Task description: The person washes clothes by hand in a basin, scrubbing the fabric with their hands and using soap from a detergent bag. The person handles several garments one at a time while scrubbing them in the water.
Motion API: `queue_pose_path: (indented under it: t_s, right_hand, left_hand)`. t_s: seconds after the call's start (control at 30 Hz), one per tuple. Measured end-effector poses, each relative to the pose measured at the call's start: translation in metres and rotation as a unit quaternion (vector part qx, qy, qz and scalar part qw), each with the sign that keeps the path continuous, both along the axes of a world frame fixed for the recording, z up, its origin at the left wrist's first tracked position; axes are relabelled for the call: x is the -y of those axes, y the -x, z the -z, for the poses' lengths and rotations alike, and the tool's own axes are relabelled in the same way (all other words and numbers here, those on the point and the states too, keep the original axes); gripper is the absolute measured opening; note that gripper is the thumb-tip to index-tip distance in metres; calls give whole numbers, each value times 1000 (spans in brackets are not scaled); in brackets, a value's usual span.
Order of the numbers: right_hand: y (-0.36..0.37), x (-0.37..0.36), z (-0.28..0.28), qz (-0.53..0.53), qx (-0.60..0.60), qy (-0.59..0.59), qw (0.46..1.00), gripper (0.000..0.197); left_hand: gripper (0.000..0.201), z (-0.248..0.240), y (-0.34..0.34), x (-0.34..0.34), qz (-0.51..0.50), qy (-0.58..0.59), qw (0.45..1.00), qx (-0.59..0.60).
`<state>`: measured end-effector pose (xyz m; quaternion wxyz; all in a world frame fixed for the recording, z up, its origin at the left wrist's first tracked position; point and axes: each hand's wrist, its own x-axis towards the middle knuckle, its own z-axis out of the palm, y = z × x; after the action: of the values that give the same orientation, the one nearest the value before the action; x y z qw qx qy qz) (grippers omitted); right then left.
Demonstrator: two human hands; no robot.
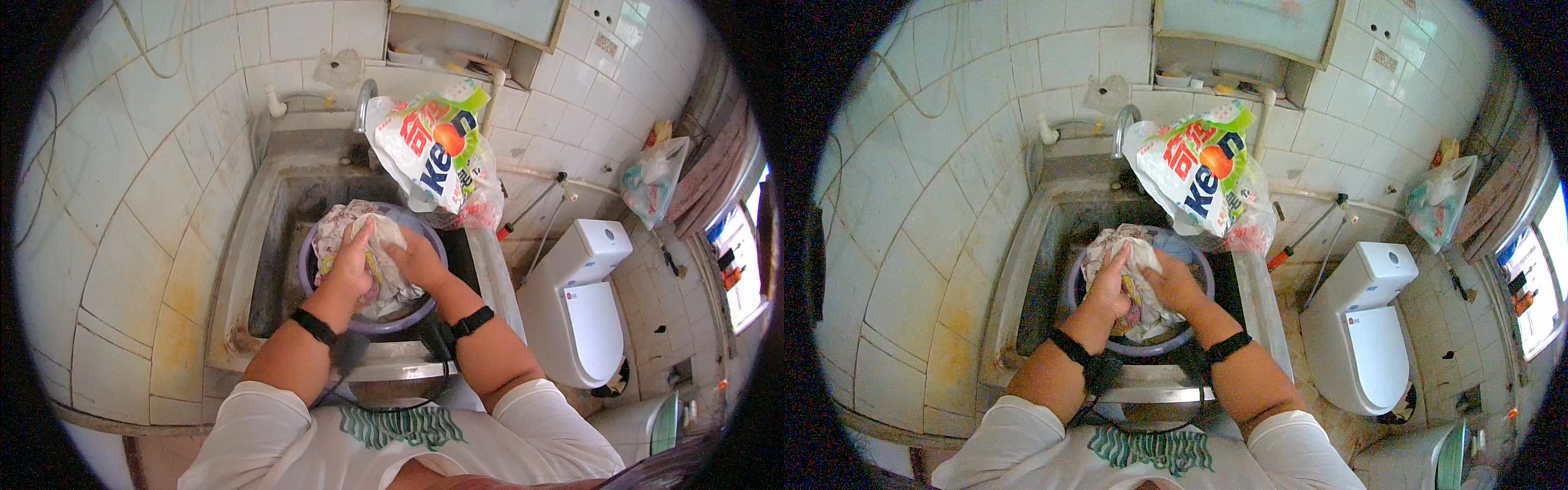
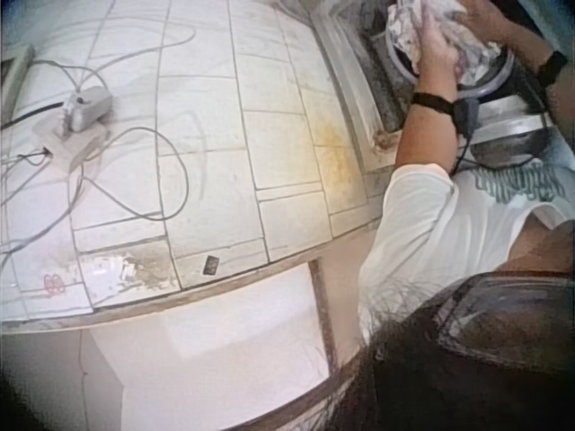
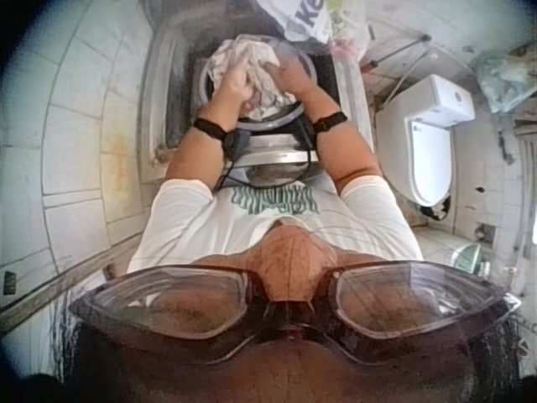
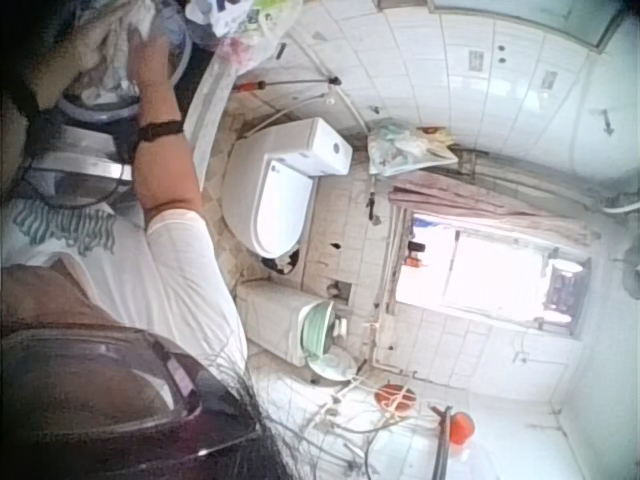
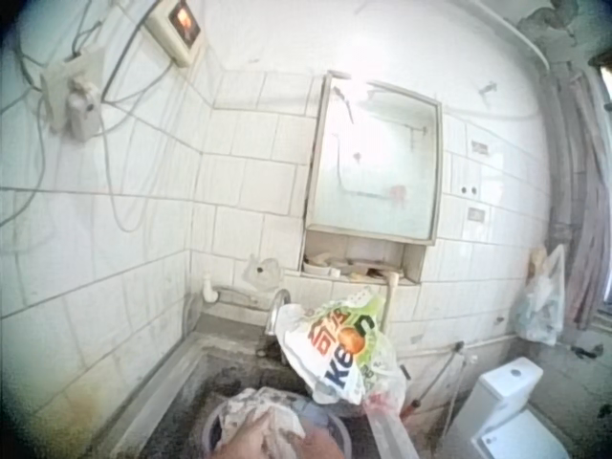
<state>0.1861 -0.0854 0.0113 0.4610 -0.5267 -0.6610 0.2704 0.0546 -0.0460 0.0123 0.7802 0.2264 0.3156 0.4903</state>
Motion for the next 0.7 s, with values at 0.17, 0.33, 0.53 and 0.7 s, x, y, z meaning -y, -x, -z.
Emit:
queue_pose_path:
  t_s: [0.17,0.33,0.53,0.7]
  right_hand:
    - [26,17,-17,9,137,-24,990,29]
    - [1,-9,-2,172,147,78,971,42]
    - [10,2,-6,16,164,40,986,38]
    - [-1,-5,3,90,200,-22,975,37]
  left_hand:
    - [37,46,-3,0,90,32,995,16]
    - [37,61,-18,-3,203,10,978,44]
    - [41,22,-9,14,138,61,988,-22]
    - [42,18,-15,19,107,-31,993,-40]
